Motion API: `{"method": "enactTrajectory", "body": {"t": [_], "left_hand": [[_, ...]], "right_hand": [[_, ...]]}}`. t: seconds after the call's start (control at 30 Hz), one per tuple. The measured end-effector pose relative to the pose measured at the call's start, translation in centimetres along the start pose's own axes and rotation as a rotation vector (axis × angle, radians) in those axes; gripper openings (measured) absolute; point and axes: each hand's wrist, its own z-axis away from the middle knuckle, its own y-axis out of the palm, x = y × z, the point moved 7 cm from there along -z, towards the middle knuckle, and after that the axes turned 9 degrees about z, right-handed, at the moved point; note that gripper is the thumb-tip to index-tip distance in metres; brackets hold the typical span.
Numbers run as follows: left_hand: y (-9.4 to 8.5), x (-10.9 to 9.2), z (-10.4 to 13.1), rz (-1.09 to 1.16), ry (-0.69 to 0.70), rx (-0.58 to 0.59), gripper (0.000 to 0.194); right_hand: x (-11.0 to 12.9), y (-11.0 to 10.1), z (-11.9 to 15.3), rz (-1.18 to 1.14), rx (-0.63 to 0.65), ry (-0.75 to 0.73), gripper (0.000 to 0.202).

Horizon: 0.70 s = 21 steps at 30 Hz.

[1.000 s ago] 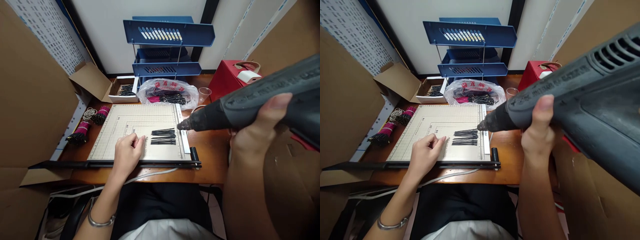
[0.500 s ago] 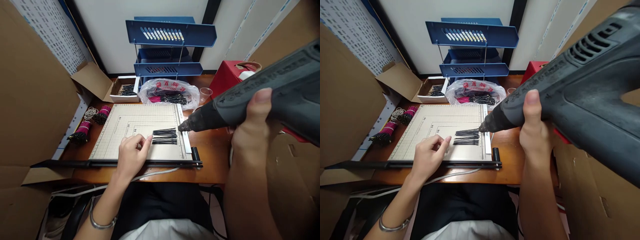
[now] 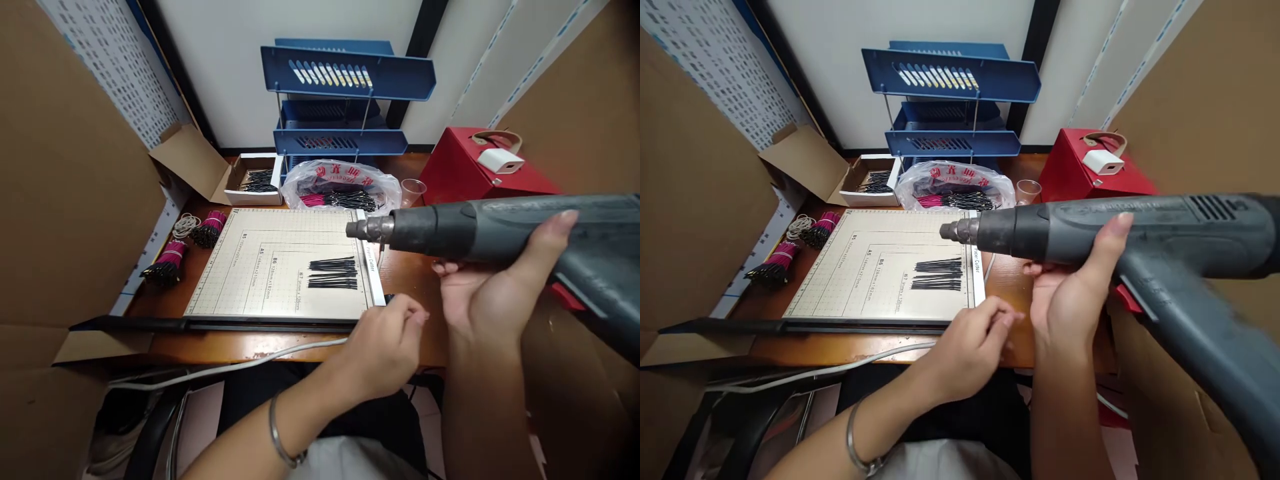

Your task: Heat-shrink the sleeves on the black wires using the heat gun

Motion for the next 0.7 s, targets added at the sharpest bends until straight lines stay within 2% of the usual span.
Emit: {"method": "enactTrajectory", "body": {"t": [0.03, 0.1, 0.2, 0.23, 0.3, 0.43, 0.57, 0.7], "left_hand": [[0.1, -0.5, -0.3, -0.067, 0.072, -0.032, 0.023], [-1.1, -1.1, -0.3, -0.286, 0.189, -0.14, 0.028], [-5.5, -0.1, 0.8, -0.631, 0.17, -0.36, 0.037], [-6.6, 0.7, 1.2, -0.74, 0.128, -0.363, 0.048], [-7.8, 2.5, 1.9, -0.872, 0.056, -0.277, 0.062], [-7.6, 4.4, 3.4, -0.947, 0.015, -0.139, 0.068], [-7.0, 3.9, 4.0, -0.953, 0.029, -0.148, 0.07], [-7.0, 3.5, 4.0, -0.935, 0.064, -0.143, 0.066]], "right_hand": [[-0.1, -0.3, 0.2, -0.014, -0.001, 0.007, 0.045], [0.0, -1.3, 0.4, 0.024, -0.037, -0.003, 0.046], [0.5, -2.5, 0.6, 0.156, -0.084, -0.033, 0.047], [0.8, -2.9, 0.7, 0.193, -0.104, -0.046, 0.047], [1.3, -3.5, 1.1, 0.233, -0.153, -0.068, 0.046], [2.0, -4.0, 1.6, 0.259, -0.206, -0.1, 0.045], [2.3, -3.6, 1.6, 0.343, -0.201, -0.102, 0.049], [3.3, -3.5, 2.0, 0.324, -0.212, -0.144, 0.039]]}}
